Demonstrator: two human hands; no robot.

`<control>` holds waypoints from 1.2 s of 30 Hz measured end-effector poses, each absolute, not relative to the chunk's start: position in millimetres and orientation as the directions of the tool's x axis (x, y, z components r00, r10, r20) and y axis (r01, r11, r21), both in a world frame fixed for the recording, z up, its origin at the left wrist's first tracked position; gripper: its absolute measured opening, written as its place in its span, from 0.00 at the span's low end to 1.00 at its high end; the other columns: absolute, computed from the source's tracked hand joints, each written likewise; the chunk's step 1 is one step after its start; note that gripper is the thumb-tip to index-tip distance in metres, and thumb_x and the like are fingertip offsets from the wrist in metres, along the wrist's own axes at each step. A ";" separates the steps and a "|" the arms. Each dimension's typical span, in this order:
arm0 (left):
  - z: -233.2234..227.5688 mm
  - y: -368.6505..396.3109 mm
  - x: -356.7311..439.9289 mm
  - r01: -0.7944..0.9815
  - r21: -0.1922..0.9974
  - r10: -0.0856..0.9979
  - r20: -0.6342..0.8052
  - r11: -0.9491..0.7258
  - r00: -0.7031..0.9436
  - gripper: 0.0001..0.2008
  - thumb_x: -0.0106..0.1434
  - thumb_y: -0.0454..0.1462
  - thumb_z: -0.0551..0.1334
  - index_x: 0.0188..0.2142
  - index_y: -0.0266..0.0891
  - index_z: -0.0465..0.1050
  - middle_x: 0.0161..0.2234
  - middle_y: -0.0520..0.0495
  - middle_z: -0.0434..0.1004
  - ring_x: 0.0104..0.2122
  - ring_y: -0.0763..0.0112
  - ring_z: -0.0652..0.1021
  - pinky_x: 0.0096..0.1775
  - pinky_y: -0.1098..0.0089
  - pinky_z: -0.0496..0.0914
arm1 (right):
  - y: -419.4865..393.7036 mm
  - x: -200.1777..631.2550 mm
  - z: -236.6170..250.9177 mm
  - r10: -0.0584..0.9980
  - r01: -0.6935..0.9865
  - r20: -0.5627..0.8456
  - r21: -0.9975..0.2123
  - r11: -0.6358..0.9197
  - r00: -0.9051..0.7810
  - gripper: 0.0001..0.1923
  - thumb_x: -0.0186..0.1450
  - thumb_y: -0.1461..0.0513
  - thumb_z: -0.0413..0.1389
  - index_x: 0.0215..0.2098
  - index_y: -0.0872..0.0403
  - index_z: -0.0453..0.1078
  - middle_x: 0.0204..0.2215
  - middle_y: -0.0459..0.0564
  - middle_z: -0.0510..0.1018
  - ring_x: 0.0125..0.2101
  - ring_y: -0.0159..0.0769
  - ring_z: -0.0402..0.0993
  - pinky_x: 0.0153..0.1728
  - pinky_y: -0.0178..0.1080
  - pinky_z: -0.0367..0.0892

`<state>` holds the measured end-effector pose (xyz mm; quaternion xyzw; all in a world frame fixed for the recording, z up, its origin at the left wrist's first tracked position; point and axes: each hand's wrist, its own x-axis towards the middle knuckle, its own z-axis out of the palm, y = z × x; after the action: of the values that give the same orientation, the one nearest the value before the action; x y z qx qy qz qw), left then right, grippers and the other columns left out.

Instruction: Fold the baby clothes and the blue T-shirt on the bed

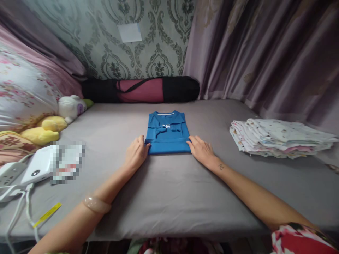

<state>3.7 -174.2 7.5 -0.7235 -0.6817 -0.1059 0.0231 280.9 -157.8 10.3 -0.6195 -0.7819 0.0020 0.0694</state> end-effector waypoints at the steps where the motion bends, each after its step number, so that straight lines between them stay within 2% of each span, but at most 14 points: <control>1: 7.9 -175.1 2.7 0.990 0.093 0.968 0.235 -0.108 0.084 0.19 0.71 0.41 0.48 0.55 0.30 0.61 0.46 0.31 0.74 0.47 0.54 0.76 0.45 0.61 0.69 | -157.8 281.1 10.4 0.951 0.956 0.155 -0.082 0.282 -0.267 0.21 0.74 0.57 0.40 0.56 0.55 0.67 0.51 0.60 0.75 0.50 0.48 0.72 0.48 0.46 0.67; 4: 8.6 -175.7 7.4 0.950 0.075 0.914 0.306 -0.302 0.267 0.19 0.71 0.37 0.44 0.54 0.34 0.65 0.52 0.34 0.72 0.52 0.57 0.73 0.52 0.59 0.67 | -157.3 277.8 9.3 0.837 0.851 0.237 -0.066 0.520 -0.493 0.24 0.73 0.57 0.38 0.62 0.57 0.62 0.62 0.59 0.64 0.63 0.48 0.55 0.60 0.51 0.55; 6: 6.7 -173.6 16.7 0.902 0.092 0.875 0.302 -0.421 0.378 0.20 0.71 0.37 0.44 0.57 0.35 0.65 0.58 0.37 0.68 0.60 0.58 0.67 0.58 0.58 0.62 | -155.8 273.1 7.5 0.742 0.746 0.199 -0.074 0.662 -0.640 0.27 0.73 0.55 0.38 0.66 0.56 0.56 0.67 0.54 0.56 0.67 0.46 0.45 0.65 0.53 0.45; 8: 1.8 -169.7 27.3 0.892 0.098 0.874 0.274 -0.441 0.402 0.23 0.72 0.41 0.44 0.60 0.34 0.62 0.63 0.37 0.62 0.65 0.56 0.58 0.63 0.56 0.56 | -152.7 268.8 5.4 0.680 0.674 0.122 -0.095 0.733 -0.723 0.28 0.73 0.53 0.38 0.68 0.54 0.53 0.68 0.51 0.52 0.68 0.47 0.40 0.66 0.55 0.40; 10: -5.4 -165.2 34.9 0.913 0.087 0.901 0.222 -0.399 0.373 0.27 0.71 0.45 0.45 0.62 0.33 0.60 0.66 0.37 0.56 0.67 0.53 0.51 0.65 0.52 0.50 | -148.4 266.9 3.2 0.661 0.651 0.060 -0.121 0.749 -0.748 0.29 0.73 0.52 0.37 0.68 0.53 0.52 0.69 0.50 0.50 0.68 0.47 0.39 0.65 0.58 0.39; 12: -12.7 -161.7 37.6 0.934 0.077 0.929 0.157 -0.349 0.334 0.29 0.71 0.49 0.45 0.64 0.33 0.58 0.67 0.37 0.53 0.68 0.51 0.49 0.65 0.50 0.47 | -143.8 267.7 1.0 0.656 0.646 0.015 -0.157 0.747 -0.755 0.28 0.73 0.52 0.37 0.68 0.51 0.52 0.69 0.49 0.49 0.68 0.47 0.38 0.65 0.58 0.38; 18: -21.5 -160.0 32.3 0.942 0.127 0.950 0.019 -0.311 0.311 0.33 0.70 0.53 0.44 0.67 0.36 0.51 0.69 0.38 0.45 0.68 0.51 0.48 0.64 0.47 0.47 | -138.1 273.9 -4.1 0.642 0.628 -0.026 -0.236 0.741 -0.767 0.27 0.73 0.53 0.36 0.69 0.47 0.50 0.69 0.47 0.48 0.69 0.43 0.36 0.66 0.56 0.36; 24: -22.7 -159.4 29.6 0.919 0.233 0.948 0.042 -0.317 0.316 0.33 0.69 0.53 0.47 0.67 0.37 0.52 0.69 0.39 0.44 0.68 0.53 0.46 0.65 0.46 0.43 | -136.5 275.6 1.0 0.630 0.624 -0.070 -0.255 0.738 -0.774 0.27 0.74 0.52 0.36 0.69 0.47 0.48 0.69 0.47 0.47 0.69 0.43 0.35 0.66 0.57 0.35; 26: -20.6 -158.6 24.4 0.891 0.336 0.951 0.052 -0.304 0.305 0.31 0.70 0.51 0.45 0.67 0.38 0.51 0.69 0.40 0.44 0.68 0.57 0.46 0.65 0.48 0.44 | -132.0 275.6 7.1 0.612 0.608 -0.074 -0.259 0.750 -0.787 0.27 0.74 0.52 0.35 0.69 0.47 0.47 0.69 0.47 0.46 0.69 0.43 0.34 0.65 0.58 0.33; 30: -15.8 -156.7 5.5 0.810 0.541 0.973 0.154 -0.229 0.172 0.27 0.71 0.46 0.43 0.67 0.41 0.51 0.68 0.42 0.50 0.68 0.63 0.50 0.65 0.53 0.50 | -120.3 272.2 17.5 0.528 0.511 0.025 -0.213 0.832 -0.849 0.28 0.73 0.54 0.40 0.70 0.50 0.45 0.70 0.48 0.44 0.69 0.42 0.32 0.66 0.55 0.30; 33: -19.5 -155.3 -9.7 0.790 0.558 0.961 0.237 -0.255 0.143 0.27 0.69 0.43 0.47 0.66 0.38 0.53 0.67 0.39 0.53 0.67 0.61 0.52 0.64 0.53 0.52 | -115.2 268.8 14.8 0.424 0.412 0.012 -0.215 0.886 -0.906 0.30 0.72 0.55 0.42 0.70 0.52 0.44 0.69 0.48 0.46 0.69 0.39 0.33 0.67 0.52 0.31; 36: -27.6 -154.4 -19.6 0.808 0.526 0.962 0.203 -0.266 0.184 0.27 0.67 0.42 0.51 0.64 0.39 0.56 0.66 0.38 0.56 0.67 0.56 0.54 0.63 0.49 0.53 | -114.5 267.7 5.9 0.408 0.405 -0.039 -0.239 0.882 -0.912 0.29 0.73 0.56 0.40 0.70 0.54 0.45 0.69 0.50 0.47 0.68 0.37 0.36 0.67 0.50 0.33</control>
<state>-19.6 -154.4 -27.6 -0.7543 -0.5865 -0.2528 -0.1524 267.7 -114.5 5.9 -0.2095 -0.9701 0.1220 0.0061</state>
